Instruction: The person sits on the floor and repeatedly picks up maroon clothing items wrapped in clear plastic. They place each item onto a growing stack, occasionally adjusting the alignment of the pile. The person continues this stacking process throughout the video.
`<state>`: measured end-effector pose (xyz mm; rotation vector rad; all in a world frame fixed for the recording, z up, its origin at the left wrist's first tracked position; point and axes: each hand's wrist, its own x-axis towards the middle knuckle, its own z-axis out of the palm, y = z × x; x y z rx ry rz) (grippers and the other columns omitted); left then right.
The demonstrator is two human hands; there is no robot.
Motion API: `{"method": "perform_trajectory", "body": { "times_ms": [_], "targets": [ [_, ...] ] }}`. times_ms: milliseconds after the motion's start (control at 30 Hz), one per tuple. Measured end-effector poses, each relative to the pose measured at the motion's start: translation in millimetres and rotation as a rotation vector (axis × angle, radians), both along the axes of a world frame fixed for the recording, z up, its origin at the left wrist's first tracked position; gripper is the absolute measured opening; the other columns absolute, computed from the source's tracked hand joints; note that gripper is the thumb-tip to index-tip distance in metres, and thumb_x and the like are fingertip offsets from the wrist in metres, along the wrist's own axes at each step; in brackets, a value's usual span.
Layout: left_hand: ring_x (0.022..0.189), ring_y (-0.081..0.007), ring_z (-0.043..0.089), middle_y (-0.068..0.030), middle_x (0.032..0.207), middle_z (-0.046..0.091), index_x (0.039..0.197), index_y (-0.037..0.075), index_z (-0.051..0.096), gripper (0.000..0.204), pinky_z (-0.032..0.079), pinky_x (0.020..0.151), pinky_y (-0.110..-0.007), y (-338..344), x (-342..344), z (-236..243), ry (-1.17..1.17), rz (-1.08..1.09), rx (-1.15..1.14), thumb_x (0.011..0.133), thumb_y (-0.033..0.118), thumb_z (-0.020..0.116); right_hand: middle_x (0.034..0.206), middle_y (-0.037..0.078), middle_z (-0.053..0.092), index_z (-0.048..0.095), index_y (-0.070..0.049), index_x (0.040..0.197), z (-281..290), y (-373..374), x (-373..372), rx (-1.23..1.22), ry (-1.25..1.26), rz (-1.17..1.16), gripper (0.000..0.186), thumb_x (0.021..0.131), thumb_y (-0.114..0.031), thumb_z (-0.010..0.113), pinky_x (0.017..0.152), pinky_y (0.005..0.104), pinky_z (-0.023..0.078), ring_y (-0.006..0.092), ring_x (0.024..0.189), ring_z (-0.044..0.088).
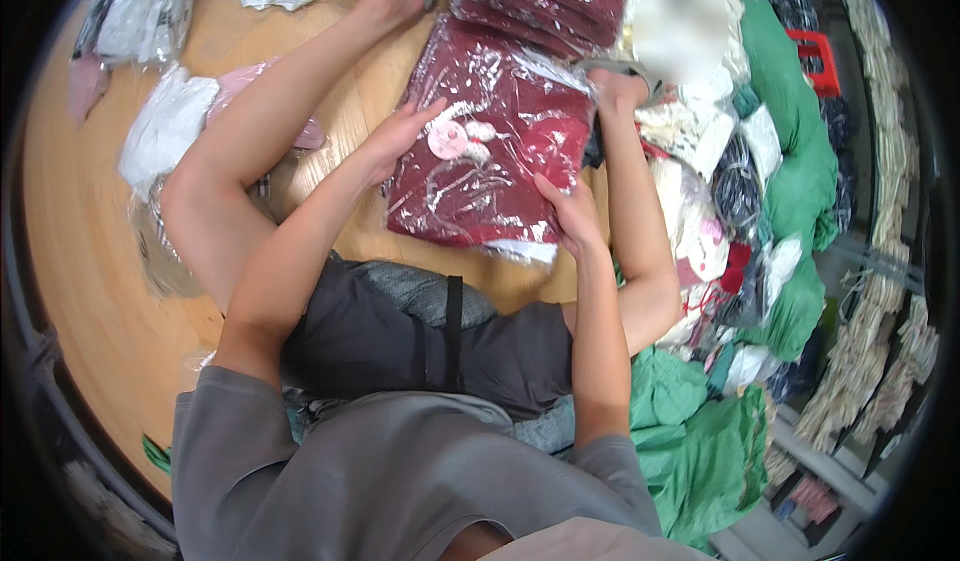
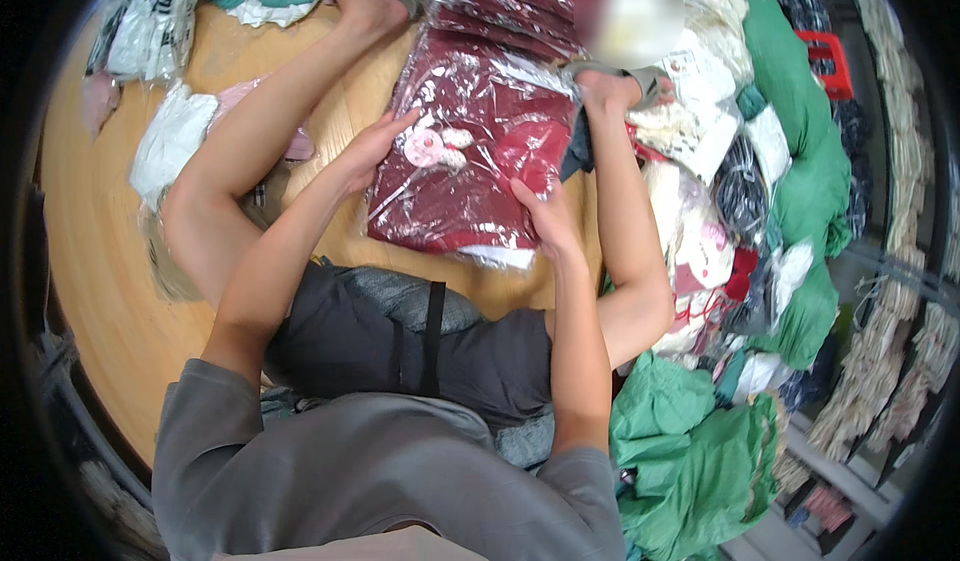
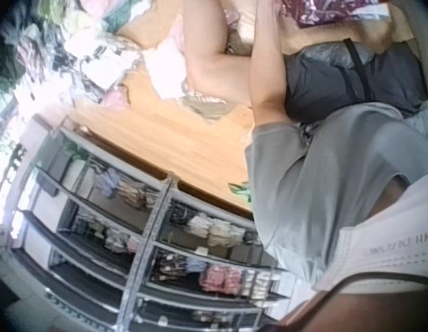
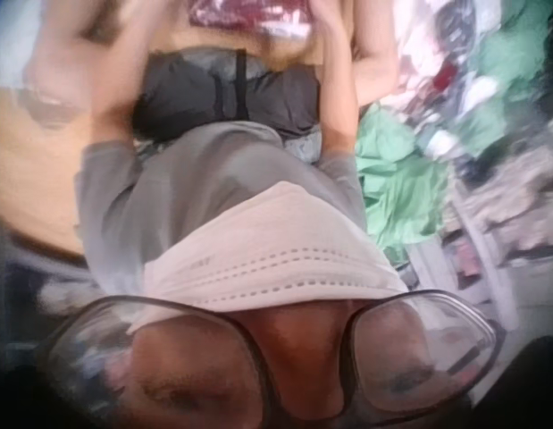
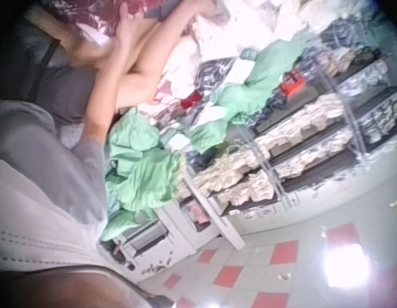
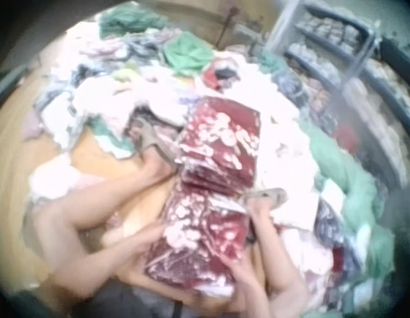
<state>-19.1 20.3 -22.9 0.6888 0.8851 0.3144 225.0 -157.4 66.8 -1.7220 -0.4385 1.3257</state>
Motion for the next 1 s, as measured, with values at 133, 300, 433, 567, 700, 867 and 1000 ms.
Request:
{"method": "perform_trajectory", "body": {
  "times_ms": [133, 300, 433, 567, 700, 867, 1000],
  "targets": [
    [0.135, -0.0266, 0.054, -0.0159, 0.148, 0.054, 0.153, 0.005, 0.038, 0.077, 0.046, 0.109, -0.047, -1.1, 3.9, 26.6, 0.022, -0.016, -0.06, 0.103, 0.061, 0.052, 0.123, 0.01, 0.071, 0.062, 0.001, 0.133, 75.6, -10.5, 0.6, -0.046, -0.293, 0.183, 0.042, 0.096, -0.013, 0.075, 0.096, 0.0328, 0.052, 0.0168, 0.107, 0.067],
    [0.133, -0.031, 0.055, -0.0211, 0.147, 0.054, 0.152, 0.006, 0.037, 0.082, 0.046, 0.109, -0.049, -2.0, -7.7, 23.2, -0.024, -0.042, -0.046, 0.101, 0.069, 0.047, 0.115, 0.009, 0.073, 0.068, 0.003, 0.123, 197.7, -6.5, 7.4, 0.004, -0.371, 0.328, 0.037, 0.09, -0.009, 0.079, 0.092, 0.0326, 0.054, 0.0146, 0.102, 0.067],
    [0.122, -0.0254, 0.061, -0.0165, 0.136, 0.061, 0.148, 0.005, 0.042, 0.077, 0.051, 0.103, -0.043, -7.0, 4.0, 34.0, 0.004, -0.068, 0.025, 0.1, 0.064, 0.055, 0.118, 0.011, 0.071, 0.061, 0.002, 0.131, 253.1, -17.9, 63.6, 0.369, -0.584, 0.086, 0.047, 0.089, -0.008, 0.078, 0.092, 0.0353, 0.054, 0.0178, 0.101, 0.068],
    [0.119, -0.0218, 0.062, -0.0109, 0.132, 0.062, 0.14, 0.005, 0.05, 0.065, 0.055, 0.096, -0.038, -6.3, 1.5, 21.6, 0.048, -0.122, 0.089, 0.101, 0.057, 0.06, 0.132, 0.015, 0.064, 0.053, 0.001, 0.14, 261.7, 77.8, 84.6, 0.691, -0.519, -0.164, 0.049, 0.097, -0.013, 0.072, 0.1, 0.0388, 0.052, 0.0211, 0.114, 0.065],
    [0.12, -0.0219, 0.062, -0.0105, 0.131, 0.063, 0.137, 0.005, 0.052, 0.061, 0.056, 0.096, -0.038, -6.0, 4.4, 24.9, 0.05, -0.127, 0.095, 0.102, 0.053, 0.061, 0.135, 0.013, 0.063, 0.053, 0.0, 0.141, 239.9, 189.3, 130.4, 0.672, -0.471, -0.027, 0.052, 0.097, -0.02, 0.073, 0.1, 0.0367, 0.052, 0.0216, 0.116, 0.065],
    [0.116, -0.022, 0.065, -0.0113, 0.128, 0.066, 0.134, 0.004, 0.056, 0.057, 0.057, 0.091, -0.037, -9.7, 5.2, 18.7, 0.077, -0.143, 0.188, 0.101, 0.05, 0.064, 0.14, 0.023, 0.061, 0.05, 0.007, 0.147, 116.0, 271.5, 152.4, 0.308, -1.183, 0.175, 0.084, 0.091, -0.049, 0.077, 0.111, 0.0374, 0.042, 0.0252, 0.131, 0.057],
    [0.112, -0.0209, 0.067, -0.0113, 0.126, 0.067, 0.131, 0.004, 0.059, 0.051, 0.058, 0.086, -0.035, -11.2, 9.4, 12.8, 0.084, -0.144, 0.22, 0.101, 0.045, 0.067, 0.147, 0.032, 0.048, 0.043, -0.004, 0.156, 59.7, 279.3, 112.0, 0.389, -1.226, 0.312, 0.096, 0.086, -0.064, 0.072, 0.115, 0.0445, 0.039, 0.0426, 0.138, 0.048]
  ]
}}
